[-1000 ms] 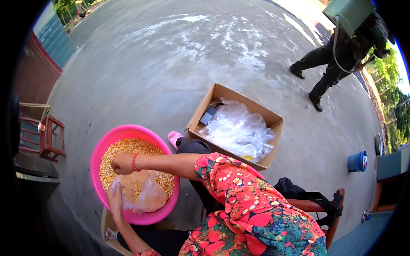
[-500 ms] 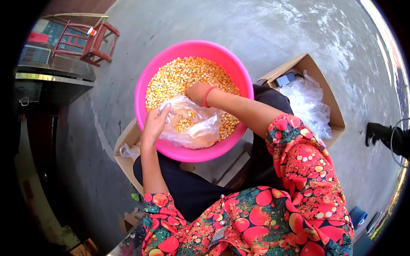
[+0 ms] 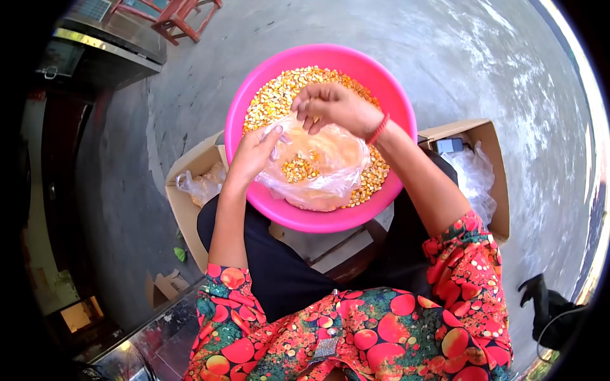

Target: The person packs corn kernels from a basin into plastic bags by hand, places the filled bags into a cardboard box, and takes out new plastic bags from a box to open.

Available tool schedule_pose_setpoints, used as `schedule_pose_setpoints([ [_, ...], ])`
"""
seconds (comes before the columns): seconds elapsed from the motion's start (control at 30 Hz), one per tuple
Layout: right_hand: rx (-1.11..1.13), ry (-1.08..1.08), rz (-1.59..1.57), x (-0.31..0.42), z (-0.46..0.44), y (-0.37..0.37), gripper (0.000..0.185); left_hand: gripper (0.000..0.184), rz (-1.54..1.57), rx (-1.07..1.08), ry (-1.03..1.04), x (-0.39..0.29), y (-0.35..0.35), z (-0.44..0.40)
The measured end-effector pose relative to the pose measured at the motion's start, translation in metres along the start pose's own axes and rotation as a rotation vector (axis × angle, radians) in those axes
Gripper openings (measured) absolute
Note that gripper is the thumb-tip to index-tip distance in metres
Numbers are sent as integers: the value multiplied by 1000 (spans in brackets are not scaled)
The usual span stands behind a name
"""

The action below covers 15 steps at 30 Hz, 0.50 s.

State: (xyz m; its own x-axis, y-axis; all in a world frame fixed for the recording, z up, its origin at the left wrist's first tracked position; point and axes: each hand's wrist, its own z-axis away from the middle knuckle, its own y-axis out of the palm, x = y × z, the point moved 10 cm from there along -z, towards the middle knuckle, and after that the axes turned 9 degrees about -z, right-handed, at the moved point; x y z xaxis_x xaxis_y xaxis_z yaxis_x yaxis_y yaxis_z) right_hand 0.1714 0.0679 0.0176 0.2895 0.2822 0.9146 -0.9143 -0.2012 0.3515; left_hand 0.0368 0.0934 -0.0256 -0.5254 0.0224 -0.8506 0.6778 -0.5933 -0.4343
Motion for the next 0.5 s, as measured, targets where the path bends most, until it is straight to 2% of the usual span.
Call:
schedule_pose_setpoints([
  [0.07,209,-95,68,0,6,33,16,27,-29,16,26,-4,1,0],
  [0.13,219,-331,474,12,13,45,20,27,-7,13,39,-4,2,-2],
  [0.17,218,-327,474,11,13,43,20,26,9,12,59,-5,2,-2],
  [0.23,-124,-688,1077,46,24,30,26,28,23,6,32,-11,0,3],
  [0.27,-205,-680,1019,47,24,18,30,29,34,-3,6,-11,-3,5],
  [0.33,-86,-408,934,15,14,-2,30,30,29,11,56,-7,-6,4],
  [0.4,174,84,1092,-37,8,-13,32,30,93,8,99,-8,-7,3],
  [0.43,200,-74,985,-31,8,-4,26,31,79,5,76,-6,-8,3],
  [0.47,207,-68,991,-32,10,-5,26,31,89,1,74,-8,-8,3],
  [0.5,193,-26,697,-20,14,5,23,30,89,4,67,-11,-8,4],
])
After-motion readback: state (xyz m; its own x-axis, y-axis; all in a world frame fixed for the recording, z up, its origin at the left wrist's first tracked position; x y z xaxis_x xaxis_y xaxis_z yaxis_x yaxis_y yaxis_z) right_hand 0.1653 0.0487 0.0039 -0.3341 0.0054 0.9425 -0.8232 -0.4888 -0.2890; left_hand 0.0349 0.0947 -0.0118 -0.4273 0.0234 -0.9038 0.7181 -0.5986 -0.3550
